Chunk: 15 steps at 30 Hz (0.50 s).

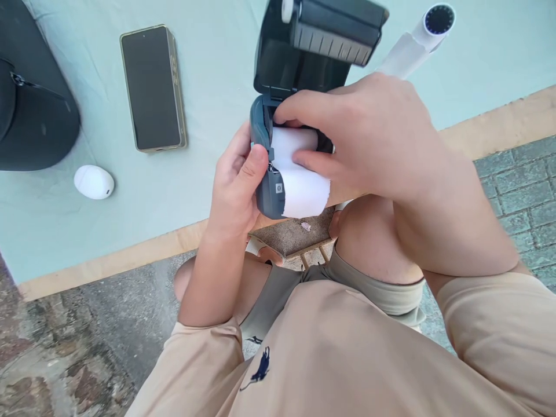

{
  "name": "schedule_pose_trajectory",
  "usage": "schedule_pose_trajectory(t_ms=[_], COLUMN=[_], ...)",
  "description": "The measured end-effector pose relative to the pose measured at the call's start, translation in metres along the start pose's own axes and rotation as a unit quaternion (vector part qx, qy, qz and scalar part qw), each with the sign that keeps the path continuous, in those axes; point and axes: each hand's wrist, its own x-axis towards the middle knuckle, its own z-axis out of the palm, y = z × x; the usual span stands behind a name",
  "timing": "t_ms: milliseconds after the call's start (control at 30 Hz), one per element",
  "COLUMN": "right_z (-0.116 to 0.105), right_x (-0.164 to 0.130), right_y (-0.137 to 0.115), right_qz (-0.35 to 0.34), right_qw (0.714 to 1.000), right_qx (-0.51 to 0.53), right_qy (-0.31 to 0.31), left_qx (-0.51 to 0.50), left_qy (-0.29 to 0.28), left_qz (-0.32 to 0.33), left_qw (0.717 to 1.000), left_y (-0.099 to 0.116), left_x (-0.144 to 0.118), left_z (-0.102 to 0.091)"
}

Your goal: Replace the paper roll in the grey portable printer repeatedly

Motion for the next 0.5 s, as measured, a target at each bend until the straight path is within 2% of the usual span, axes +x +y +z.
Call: schedule_pose_trajectory(t_ms=[67,133,200,267,333,400,467,500], right_z=[0.001,0.0,-0.003,-0.005,-0.005,-0.001,0.008,0.014], right_x=[0.001,-0.001,-0.005,-0.009,-0.009,-0.005,0.003,0.006], right_y=[0.002,0.005,0.009,0.013,0.017,0.021,0.026,0.028], right_qz=[-0.008,-0.033,-0.064,-0.083,-0.073,-0.027,0.043,0.07], right_qw=[1.0,0.994,0.974,0.939,0.88,0.796,0.717,0.694], right_qx=[0.024,0.101,0.209,0.324,0.45,0.585,0.682,0.707], right_qy=[0.002,0.025,0.054,0.087,0.13,0.154,0.136,0.121], left_qx=[0.009,0.005,-0.012,-0.031,-0.048,-0.071,-0.089,-0.094], left_qy=[0.003,0.008,0.022,0.048,0.075,0.088,0.089,0.09], left_qz=[-0.005,-0.003,0.001,0.004,0.006,0.007,-0.002,-0.009], left_qw=[1.0,1.0,1.0,0.998,0.996,0.994,0.992,0.991], left_y=[0.0,0.001,0.001,0.001,0.0,-0.001,-0.002,-0.003], left_x=[0.0,-0.001,-0.001,-0.001,0.0,0.001,0.002,0.003], left_z=[0.0,0.001,0.003,0.004,0.003,0.0,-0.003,-0.004])
